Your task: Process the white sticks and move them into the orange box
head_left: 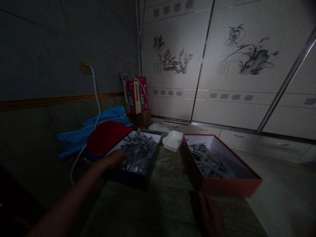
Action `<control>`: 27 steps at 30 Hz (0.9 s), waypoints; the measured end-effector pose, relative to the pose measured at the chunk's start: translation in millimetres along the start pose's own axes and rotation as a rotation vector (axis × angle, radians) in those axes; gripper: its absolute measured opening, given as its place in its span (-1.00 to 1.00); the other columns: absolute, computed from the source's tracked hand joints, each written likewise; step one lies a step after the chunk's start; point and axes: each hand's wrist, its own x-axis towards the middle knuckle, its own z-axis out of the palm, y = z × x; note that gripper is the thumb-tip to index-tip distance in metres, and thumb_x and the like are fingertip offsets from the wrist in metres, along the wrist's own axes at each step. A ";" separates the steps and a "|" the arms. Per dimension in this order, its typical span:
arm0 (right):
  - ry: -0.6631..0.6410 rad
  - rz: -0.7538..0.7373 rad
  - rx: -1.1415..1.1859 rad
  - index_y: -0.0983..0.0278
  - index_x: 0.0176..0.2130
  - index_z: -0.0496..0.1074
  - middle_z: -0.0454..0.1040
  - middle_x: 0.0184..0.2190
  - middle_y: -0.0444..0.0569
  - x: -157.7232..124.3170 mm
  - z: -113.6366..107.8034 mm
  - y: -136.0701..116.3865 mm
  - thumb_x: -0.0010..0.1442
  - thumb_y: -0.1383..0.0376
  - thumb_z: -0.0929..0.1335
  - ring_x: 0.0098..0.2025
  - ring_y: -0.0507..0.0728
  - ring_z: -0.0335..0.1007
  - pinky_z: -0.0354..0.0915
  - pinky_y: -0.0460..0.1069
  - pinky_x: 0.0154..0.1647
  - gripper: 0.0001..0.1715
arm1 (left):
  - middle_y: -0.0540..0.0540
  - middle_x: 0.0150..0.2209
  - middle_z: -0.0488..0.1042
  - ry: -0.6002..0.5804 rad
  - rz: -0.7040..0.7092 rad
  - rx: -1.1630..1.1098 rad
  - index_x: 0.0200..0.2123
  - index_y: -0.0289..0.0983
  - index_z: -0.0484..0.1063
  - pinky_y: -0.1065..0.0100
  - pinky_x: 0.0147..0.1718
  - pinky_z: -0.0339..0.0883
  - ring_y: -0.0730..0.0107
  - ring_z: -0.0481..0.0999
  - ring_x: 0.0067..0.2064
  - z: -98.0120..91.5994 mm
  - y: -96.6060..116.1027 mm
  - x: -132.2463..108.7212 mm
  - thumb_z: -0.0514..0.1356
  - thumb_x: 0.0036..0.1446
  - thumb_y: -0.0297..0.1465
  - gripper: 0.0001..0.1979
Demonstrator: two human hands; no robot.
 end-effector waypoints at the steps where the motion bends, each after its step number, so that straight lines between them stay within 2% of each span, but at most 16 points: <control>1: 0.007 -0.011 -0.017 0.25 -0.16 0.47 0.55 -0.15 0.14 0.1 1.4 3.3 0.21 -0.11 0.10 -0.15 0.23 0.50 0.40 0.04 -0.18 -0.37 | 0.01 -0.66 0.44 -0.042 0.024 0.007 -0.70 -0.24 0.39 0.31 -0.35 0.27 0.23 0.46 -0.43 -2.3 4.3 0.1 0.27 -0.21 -0.43 -0.86; 4: 0.044 -0.026 -0.027 0.22 -0.19 0.50 0.58 -0.21 0.11 0.8 4.6 7.0 0.17 -0.15 0.14 -0.21 0.24 0.53 0.43 0.02 -0.27 -0.36 | -0.07 -0.47 0.55 -0.139 0.120 0.004 -0.63 -0.24 0.47 0.32 -0.25 0.27 0.16 0.49 -0.28 -7.7 25.6 -6.7 0.30 -0.24 -0.43 -0.95; 6: 0.070 -0.039 -0.005 0.19 -0.22 0.51 0.59 -0.26 0.07 0.1 4.9 2.5 0.13 -0.18 0.16 -0.25 0.23 0.53 0.43 0.01 -0.30 -0.37 | -0.10 -0.28 0.57 -0.146 0.170 -0.084 -0.52 -0.25 0.50 0.31 -0.20 0.28 0.18 0.48 -0.21 -5.2 44.2 -20.3 0.26 -0.11 -0.35 -0.91; 7: 0.082 -0.052 0.005 0.18 -0.25 0.52 0.59 -0.28 0.06 -1.0 4.6 -1.3 0.10 -0.20 0.18 -0.26 0.24 0.53 0.43 0.01 -0.31 -0.37 | -0.10 -0.25 0.56 -0.137 0.165 -0.170 -0.47 -0.26 0.50 0.32 -0.23 0.30 0.22 0.48 -0.24 -0.7 53.1 -30.2 0.23 -0.05 -0.31 -0.86; 9: 0.097 -0.079 0.030 0.15 -0.31 0.52 0.59 -0.32 0.04 -4.6 3.6 -10.2 0.03 -0.23 0.22 -0.23 0.27 0.50 0.42 0.05 -0.27 -0.39 | -0.07 -0.36 0.55 -0.150 0.079 -0.406 -0.37 -0.27 0.48 0.34 -0.35 0.33 0.34 0.47 -0.41 16.1 66.3 -54.5 0.22 -0.01 -0.26 -0.80; 11: 0.077 -0.099 0.072 0.12 -0.36 0.51 0.58 -0.35 0.01 -9.3 2.9 -18.9 -0.02 -0.23 0.26 -0.17 0.30 0.46 0.40 0.08 -0.22 -0.44 | -0.06 -0.41 0.54 -0.165 -0.036 -0.714 -0.37 -0.28 0.44 0.39 -0.45 0.33 0.41 0.45 -0.50 43.5 70.8 -81.9 0.23 0.00 -0.22 -0.76; 13: 0.032 -0.098 0.113 0.11 -0.40 0.50 0.56 -0.41 -0.02 -13.2 2.8 -25.4 -0.01 -0.22 0.26 -0.18 0.29 0.45 0.39 0.09 -0.21 -0.47 | -0.06 -0.44 0.54 -0.181 -0.183 -0.930 -0.39 -0.28 0.42 0.40 -0.51 0.32 0.42 0.45 -0.52 78.1 66.6 -108.2 0.27 -0.06 -0.18 -0.72; 15: -0.006 -0.087 0.132 0.13 -0.47 0.48 0.52 -0.50 -0.04 -15.0 2.8 -29.3 0.05 -0.22 0.21 -0.27 0.24 0.47 0.39 0.05 -0.28 -0.43 | -0.07 -0.47 0.54 -0.194 -0.275 -0.997 -0.42 -0.29 0.43 0.39 -0.50 0.34 0.40 0.47 -0.49 113.2 57.1 -129.8 0.29 -0.08 -0.16 -0.70; 18: -0.097 -0.047 0.190 0.16 -0.52 0.46 0.47 -0.56 -0.05 -13.9 2.5 -31.4 0.09 -0.24 0.14 -0.39 0.17 0.45 0.37 0.00 -0.35 -0.36 | -0.06 -0.48 0.54 -0.068 -0.428 -1.039 -0.46 -0.28 0.46 0.35 -0.48 0.37 0.36 0.48 -0.49 152.2 41.4 -148.4 0.34 -0.20 -0.12 -0.65; 20: -0.159 -0.020 0.231 0.17 -0.52 0.45 0.45 -0.58 -0.07 -11.7 2.6 -32.3 0.09 -0.24 0.14 -0.43 0.14 0.43 0.35 -0.02 -0.38 -0.35 | -0.07 -0.47 0.54 0.020 -0.492 -1.012 -0.49 -0.26 0.47 0.30 -0.44 0.40 0.31 0.50 -0.46 164.9 33.1 -152.0 0.37 -0.29 -0.09 -0.63; 23: -0.208 -0.017 0.250 0.20 -0.53 0.42 0.40 -0.63 -0.11 -7.8 3.9 -35.1 0.16 -0.18 0.12 -0.51 0.10 0.38 0.31 -0.05 -0.43 -0.35 | -0.07 -0.44 0.52 0.082 -0.482 -0.965 -0.50 -0.23 0.50 0.27 -0.40 0.42 0.27 0.51 -0.41 170.2 23.9 -151.5 0.35 -0.29 -0.06 -0.63; 25: -0.259 -0.044 0.259 0.22 -0.54 0.38 0.38 -0.63 -0.12 -5.4 4.8 -37.8 0.22 -0.10 0.10 -0.52 0.07 0.36 0.28 -0.07 -0.43 -0.39 | -0.07 -0.44 0.52 0.065 -0.466 -0.955 -0.46 -0.24 0.51 0.28 -0.38 0.40 0.27 0.51 -0.40 171.2 19.1 -151.3 0.35 -0.27 -0.07 -0.62; 27: -0.305 -0.087 0.259 0.24 -0.54 0.34 0.37 -0.61 -0.14 -3.6 4.9 -40.2 0.27 -0.01 0.11 -0.51 0.05 0.34 0.24 -0.09 -0.42 -0.44 | -0.06 -0.46 0.52 -0.009 -0.433 -0.914 -0.45 -0.27 0.51 0.29 -0.38 0.38 0.29 0.50 -0.41 172.7 15.5 -152.1 0.35 -0.25 -0.09 -0.63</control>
